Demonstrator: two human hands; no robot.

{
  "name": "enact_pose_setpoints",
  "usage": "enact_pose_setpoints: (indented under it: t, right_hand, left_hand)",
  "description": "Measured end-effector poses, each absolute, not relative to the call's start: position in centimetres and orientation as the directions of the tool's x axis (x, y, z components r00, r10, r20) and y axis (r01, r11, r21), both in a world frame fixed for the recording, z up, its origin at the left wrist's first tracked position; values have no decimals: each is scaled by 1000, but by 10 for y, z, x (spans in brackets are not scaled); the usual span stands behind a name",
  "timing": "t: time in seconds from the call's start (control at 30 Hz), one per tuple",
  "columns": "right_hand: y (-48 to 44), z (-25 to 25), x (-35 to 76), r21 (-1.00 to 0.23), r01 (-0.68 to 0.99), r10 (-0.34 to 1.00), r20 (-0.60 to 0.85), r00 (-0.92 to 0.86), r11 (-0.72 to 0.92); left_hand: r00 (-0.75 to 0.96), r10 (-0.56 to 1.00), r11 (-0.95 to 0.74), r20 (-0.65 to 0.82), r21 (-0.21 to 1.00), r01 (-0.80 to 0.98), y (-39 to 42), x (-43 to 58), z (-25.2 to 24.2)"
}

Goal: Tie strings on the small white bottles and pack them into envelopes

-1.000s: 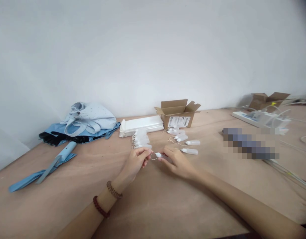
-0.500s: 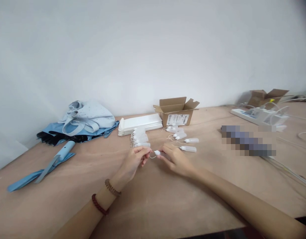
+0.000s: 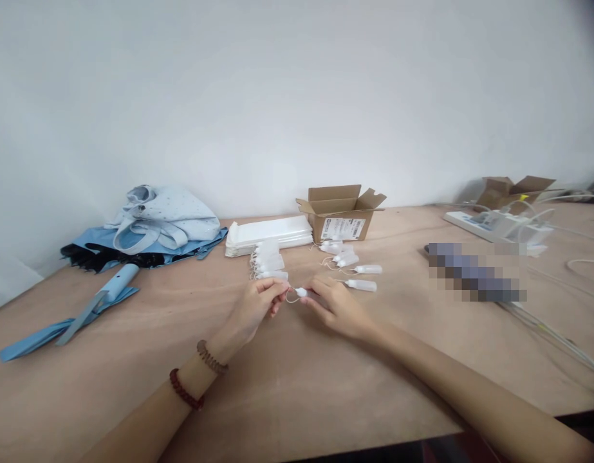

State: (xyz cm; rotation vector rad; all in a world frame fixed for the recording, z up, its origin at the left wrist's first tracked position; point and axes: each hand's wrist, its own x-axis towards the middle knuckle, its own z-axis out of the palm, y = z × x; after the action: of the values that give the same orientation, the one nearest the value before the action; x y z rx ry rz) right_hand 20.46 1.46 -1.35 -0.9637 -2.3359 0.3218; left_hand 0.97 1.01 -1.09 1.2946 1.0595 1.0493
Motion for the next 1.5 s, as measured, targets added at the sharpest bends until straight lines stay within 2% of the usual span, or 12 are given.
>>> enact_pose_setpoints:
  t: [0.37,0.73,1.0,1.17,1.37,1.5]
  right_hand:
    - [13,-17,204,-388,567,687,442,-577,726]
    - [11,-23,204,-231,563,587,530,-611,794]
    - [11,-22,204,-231,567,593,519,-616,791]
    - [15,-15,206,-267,571,614,526,-589,777]
    - [16,-13,207,-261,568,611,505,-609,781]
    - [16,-10,206,-222,564,586,523,-619,795]
  left_hand:
    - [217,973,-122,76,971,206,10,8,-17]
    - [243,969,-68,33,988,137,8,12,-24]
    - [260,965,-56,20,990,130,7,13,-21]
    - [263,965,-6,-1,1000,24,14,10,-18]
    - [261,963,-113,68,981,161,13,9,-14]
    - [246,967,-108,69,983,149,15,7,-11]
